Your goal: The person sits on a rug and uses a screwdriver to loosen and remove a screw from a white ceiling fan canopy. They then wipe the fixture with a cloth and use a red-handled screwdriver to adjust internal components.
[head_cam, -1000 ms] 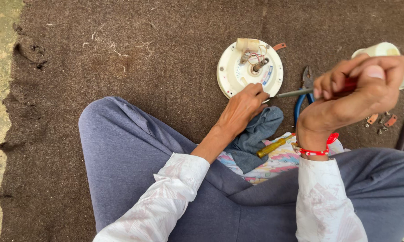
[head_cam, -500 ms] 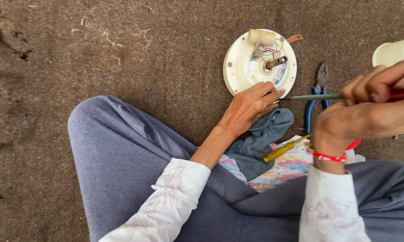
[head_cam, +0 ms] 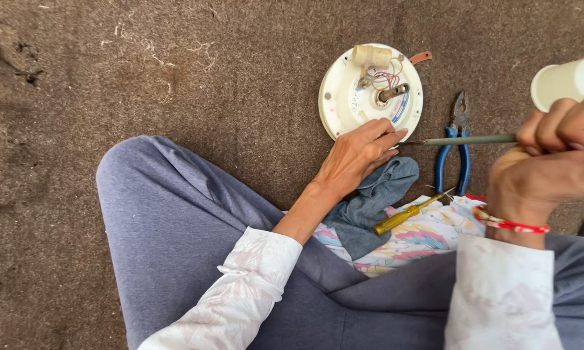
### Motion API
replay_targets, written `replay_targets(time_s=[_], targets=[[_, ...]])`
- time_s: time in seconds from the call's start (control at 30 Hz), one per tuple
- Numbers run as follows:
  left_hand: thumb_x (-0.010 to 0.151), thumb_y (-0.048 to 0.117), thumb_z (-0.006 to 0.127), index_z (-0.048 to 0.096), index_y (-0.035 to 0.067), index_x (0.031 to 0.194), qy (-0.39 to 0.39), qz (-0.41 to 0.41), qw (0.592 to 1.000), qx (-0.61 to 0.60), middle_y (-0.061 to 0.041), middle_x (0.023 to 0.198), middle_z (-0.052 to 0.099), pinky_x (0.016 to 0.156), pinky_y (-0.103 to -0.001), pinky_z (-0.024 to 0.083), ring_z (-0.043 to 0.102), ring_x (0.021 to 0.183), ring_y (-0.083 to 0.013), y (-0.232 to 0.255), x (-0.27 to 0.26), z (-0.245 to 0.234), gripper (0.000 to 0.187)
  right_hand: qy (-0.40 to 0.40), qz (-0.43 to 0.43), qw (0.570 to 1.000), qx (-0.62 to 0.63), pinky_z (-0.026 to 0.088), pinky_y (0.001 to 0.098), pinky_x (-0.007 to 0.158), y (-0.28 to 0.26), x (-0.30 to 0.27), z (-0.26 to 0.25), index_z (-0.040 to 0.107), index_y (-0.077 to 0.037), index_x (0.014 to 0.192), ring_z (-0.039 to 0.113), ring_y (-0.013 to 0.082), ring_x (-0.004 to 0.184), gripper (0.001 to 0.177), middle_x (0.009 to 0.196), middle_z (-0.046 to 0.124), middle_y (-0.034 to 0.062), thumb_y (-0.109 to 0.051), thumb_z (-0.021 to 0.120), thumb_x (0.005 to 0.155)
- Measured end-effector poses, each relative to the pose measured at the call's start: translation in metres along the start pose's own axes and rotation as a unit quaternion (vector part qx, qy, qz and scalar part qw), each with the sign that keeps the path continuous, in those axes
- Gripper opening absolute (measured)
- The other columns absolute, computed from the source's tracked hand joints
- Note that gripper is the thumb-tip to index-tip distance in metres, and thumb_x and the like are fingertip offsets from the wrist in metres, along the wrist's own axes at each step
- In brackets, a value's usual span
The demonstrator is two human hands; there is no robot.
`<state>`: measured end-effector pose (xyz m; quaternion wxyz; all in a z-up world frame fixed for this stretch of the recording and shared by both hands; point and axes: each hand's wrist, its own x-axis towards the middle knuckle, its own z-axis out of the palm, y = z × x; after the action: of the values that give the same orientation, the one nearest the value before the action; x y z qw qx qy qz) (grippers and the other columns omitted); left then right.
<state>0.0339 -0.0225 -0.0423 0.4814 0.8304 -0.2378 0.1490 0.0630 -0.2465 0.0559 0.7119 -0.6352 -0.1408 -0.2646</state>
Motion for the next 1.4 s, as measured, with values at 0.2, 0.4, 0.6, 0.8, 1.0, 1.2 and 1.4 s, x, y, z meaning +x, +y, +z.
replay_targets(time_s=[0.2,0.4,0.6,0.8,1.0,1.2,1.4], targets=[[0.091,0.010,0.072,0.066,0.007,0.127,-0.008,0.005,1.000,0.005,-0.008,0.107,0.061,0.086,-0.039,0.054,0.066,0.102,-0.0257,0.002,0.000,-0.001,0.037,0.088,0.003,0.996,0.017,0.007,0.0255,0.046,0.005,-0.001,-0.022,0.020,-0.017,0.075,0.010,0.0066,0.052,0.040,0.066,0.015,-0.0054,-0.029,0.047,0.103],[0.090,0.009,0.074,0.066,0.006,0.125,-0.002,0.032,0.999,0.041,-0.010,0.106,0.060,0.085,-0.040,0.053,0.065,0.102,-0.0296,0.003,-0.002,0.000,0.035,0.137,-0.029,0.988,0.064,0.012,0.0299,0.047,-0.010,-0.015,0.015,0.025,-0.012,0.082,0.015,0.0107,0.053,0.038,0.065,0.020,-0.0020,-0.034,0.041,0.109],[0.088,0.010,0.074,0.066,0.007,0.127,-0.009,0.022,1.000,-0.016,-0.009,0.107,0.062,0.085,-0.039,0.054,0.066,0.100,-0.0276,-0.001,-0.003,-0.002,0.041,0.148,-0.002,0.986,0.072,0.011,0.0295,0.047,-0.022,-0.011,0.049,0.025,-0.012,0.088,0.014,0.0107,0.052,0.036,0.063,0.022,0.0002,-0.035,0.041,0.111],[0.092,0.010,0.073,0.064,0.007,0.131,-0.013,0.032,0.999,-0.024,-0.009,0.110,0.061,0.087,-0.039,0.054,0.066,0.102,-0.0287,-0.005,0.001,-0.002,0.040,0.100,0.014,0.991,0.083,0.011,0.0295,0.047,-0.019,-0.008,0.053,0.024,-0.010,0.085,0.013,0.0105,0.052,0.038,0.062,0.021,0.0000,-0.032,0.038,0.112],[0.095,0.023,0.075,0.056,0.014,0.143,0.005,-0.015,0.994,-0.105,-0.011,0.118,0.055,0.084,-0.041,0.053,0.065,0.104,-0.0315,0.020,0.014,-0.020,0.052,0.088,0.006,0.994,0.063,0.011,0.0287,0.047,-0.020,-0.014,0.051,0.024,-0.010,0.085,0.013,0.0109,0.052,0.038,0.062,0.020,0.0010,-0.032,0.037,0.114],[0.115,0.033,0.057,0.040,0.022,0.152,0.028,0.050,0.943,-0.327,-0.002,0.144,0.052,0.111,-0.034,0.051,0.060,0.122,-0.0163,0.065,0.073,-0.026,0.042,0.108,0.002,0.992,0.073,0.013,0.0288,0.049,-0.014,-0.012,0.052,0.026,-0.010,0.088,0.016,0.0103,0.054,0.034,0.065,0.022,0.0007,-0.028,0.039,0.114],[0.078,0.047,0.082,0.051,0.015,0.140,-0.038,0.063,0.951,-0.301,-0.005,0.096,0.064,0.073,-0.033,0.058,0.067,0.078,-0.0161,0.128,0.136,0.008,0.077,0.096,0.006,0.991,0.088,0.016,0.0285,0.052,0.001,-0.004,0.041,0.028,-0.011,0.089,0.019,0.0097,0.057,0.033,0.067,0.023,0.0000,-0.028,0.039,0.115]])
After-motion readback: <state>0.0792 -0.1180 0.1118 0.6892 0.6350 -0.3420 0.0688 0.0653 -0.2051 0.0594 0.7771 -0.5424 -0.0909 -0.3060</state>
